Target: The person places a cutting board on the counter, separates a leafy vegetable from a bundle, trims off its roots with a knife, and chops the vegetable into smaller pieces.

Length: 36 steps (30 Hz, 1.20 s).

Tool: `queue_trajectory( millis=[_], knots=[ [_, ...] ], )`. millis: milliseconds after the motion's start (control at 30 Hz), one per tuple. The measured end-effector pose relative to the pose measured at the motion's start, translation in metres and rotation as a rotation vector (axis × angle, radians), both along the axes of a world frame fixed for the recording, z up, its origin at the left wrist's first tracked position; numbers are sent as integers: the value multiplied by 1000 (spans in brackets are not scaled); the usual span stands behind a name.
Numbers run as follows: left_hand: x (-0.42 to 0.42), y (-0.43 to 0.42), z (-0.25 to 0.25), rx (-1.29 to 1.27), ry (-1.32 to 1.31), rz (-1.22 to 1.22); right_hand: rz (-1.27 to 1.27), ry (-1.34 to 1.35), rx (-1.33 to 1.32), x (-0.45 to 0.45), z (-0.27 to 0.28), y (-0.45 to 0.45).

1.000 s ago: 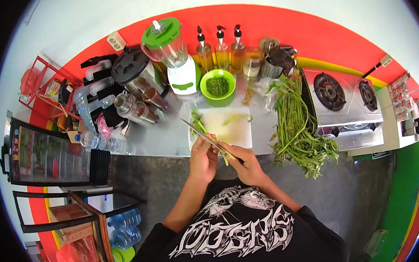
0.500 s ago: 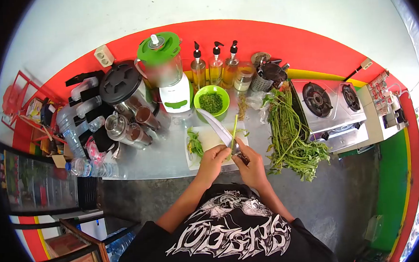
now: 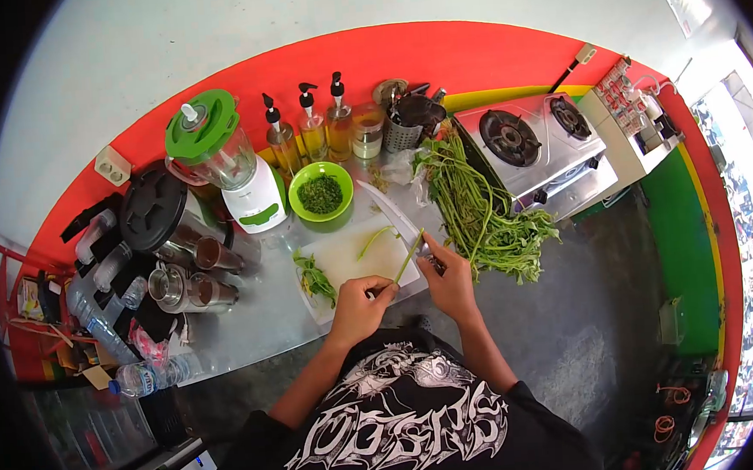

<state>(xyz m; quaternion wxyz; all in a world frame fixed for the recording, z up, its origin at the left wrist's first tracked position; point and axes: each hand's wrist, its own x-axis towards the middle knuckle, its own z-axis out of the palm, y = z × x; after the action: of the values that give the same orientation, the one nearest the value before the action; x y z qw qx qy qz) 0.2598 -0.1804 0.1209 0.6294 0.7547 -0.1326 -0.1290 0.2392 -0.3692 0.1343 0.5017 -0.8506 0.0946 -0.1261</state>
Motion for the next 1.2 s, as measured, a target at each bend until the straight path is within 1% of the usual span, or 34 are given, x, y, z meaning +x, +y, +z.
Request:
queue_trajectory(
  millis=[67,100,200,267,300,367,400,467,500,533,600,633,667,733,767,867,933,967,1000,1067,1133,1200],
  knots=[
    [4,4,-2,-20,66,-12,-10,24,36,0,-3,1],
    [4,5,5,1,52,-5,-12,22,21,1,-8,1],
    [2,11,-2,1,-5,14,21,17,2,12,-21,4],
    [-3,18,-7,41,-16,45,-146,-8,24,26,-47,-3],
    [-4,23,-4,55,22,46,-193,93,-37,31,-31,-7],
    [-4,37,-13,101,30,110,-202,-43,-15,38,-39,-17],
    [-3,44,-20,120,29,150,-187,-31,-42,41,-39,-21],
    [3,59,-38,103,67,256,-159,33,-17,42,-29,-16],
    [5,67,-55,130,52,315,-152,14,-6,45,-41,-13],
    [8,73,-73,143,48,306,-161,13,7,45,-49,-10],
    [8,84,-110,165,74,491,-43,87,56,47,-57,-1],
    [7,87,-124,144,139,539,3,100,69,46,-58,4],
    [7,94,-151,157,191,552,7,102,75,46,-60,6],
    [3,97,-162,222,168,542,145,81,103,44,-60,13],
    [1,99,-168,228,175,551,164,121,100,44,-58,13],
    [-4,95,-179,277,182,622,197,131,113,43,-46,10],
    [-4,89,-167,346,142,607,174,83,124,40,-54,4],
    [-5,91,-180,372,31,599,167,90,96,39,-54,-1],
    [-4,88,-175,371,14,598,158,91,69,38,-55,-6],
    [-1,74,-168,462,-126,590,134,78,68,33,-57,-13],
    [5,57,-155,382,-63,525,100,109,53,25,-51,-20],
    [15,38,-146,385,-107,431,77,101,69,19,-55,-28]
  ],
)
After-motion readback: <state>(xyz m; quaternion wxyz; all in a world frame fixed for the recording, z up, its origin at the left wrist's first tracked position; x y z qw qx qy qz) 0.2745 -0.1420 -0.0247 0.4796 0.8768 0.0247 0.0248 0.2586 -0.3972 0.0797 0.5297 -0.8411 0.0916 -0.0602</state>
